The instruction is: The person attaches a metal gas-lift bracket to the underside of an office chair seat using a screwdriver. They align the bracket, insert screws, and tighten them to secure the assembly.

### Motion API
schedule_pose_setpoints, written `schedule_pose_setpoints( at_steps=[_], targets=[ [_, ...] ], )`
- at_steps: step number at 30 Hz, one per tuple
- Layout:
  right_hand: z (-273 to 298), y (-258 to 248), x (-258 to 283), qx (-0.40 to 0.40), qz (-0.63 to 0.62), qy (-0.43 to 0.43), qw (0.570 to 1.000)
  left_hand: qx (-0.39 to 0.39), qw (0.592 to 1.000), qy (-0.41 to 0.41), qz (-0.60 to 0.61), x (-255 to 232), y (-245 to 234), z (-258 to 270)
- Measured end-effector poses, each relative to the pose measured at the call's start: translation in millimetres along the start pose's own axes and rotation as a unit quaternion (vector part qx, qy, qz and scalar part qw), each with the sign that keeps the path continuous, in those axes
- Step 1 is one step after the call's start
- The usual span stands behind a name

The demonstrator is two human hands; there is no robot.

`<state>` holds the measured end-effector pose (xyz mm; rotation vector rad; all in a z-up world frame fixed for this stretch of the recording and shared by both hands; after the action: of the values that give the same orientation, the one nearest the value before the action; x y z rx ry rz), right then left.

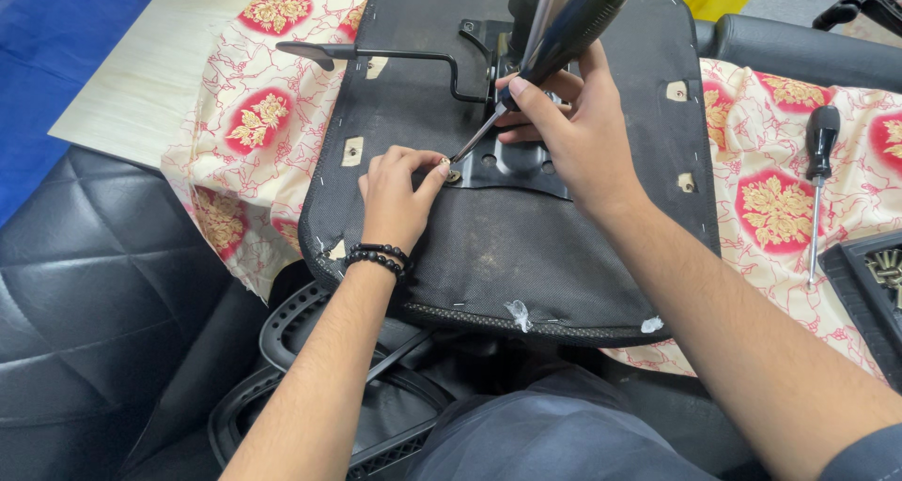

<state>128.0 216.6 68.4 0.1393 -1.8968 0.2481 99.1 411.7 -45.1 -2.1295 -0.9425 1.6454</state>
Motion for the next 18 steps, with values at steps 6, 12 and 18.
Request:
schedule_pose_setpoints(
  at_steps=[6,12,18],
  targets=[
    [1.4,-2.4,-3.3,-0.007,-0.008,0.011,1.000,0.004,0.999,-0.032,0.013,0.5,-1.5,-2.7],
    [10.1,1.3,-11.4,0.001,0.042,-0.005,0.999,-0.014,0.995,-0.063,0.082,1.6,-11.2,-3.3],
    [14.6,5.8,-20.0,-0.019,0.015,0.002,1.000,0.000,0.996,-0.071,0.061,1.7,-13.1,-0.8]
  ],
)
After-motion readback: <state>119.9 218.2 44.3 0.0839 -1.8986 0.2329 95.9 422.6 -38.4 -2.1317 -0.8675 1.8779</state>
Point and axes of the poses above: each hand's wrist, its own z-axis away from the middle knuckle, its own y-axis out of the palm, x = y × z, the point moved 6 cm from there along -z, towards the middle knuckle, and after that the axes turned 2 degrees about -y, right-handed, at the moved point
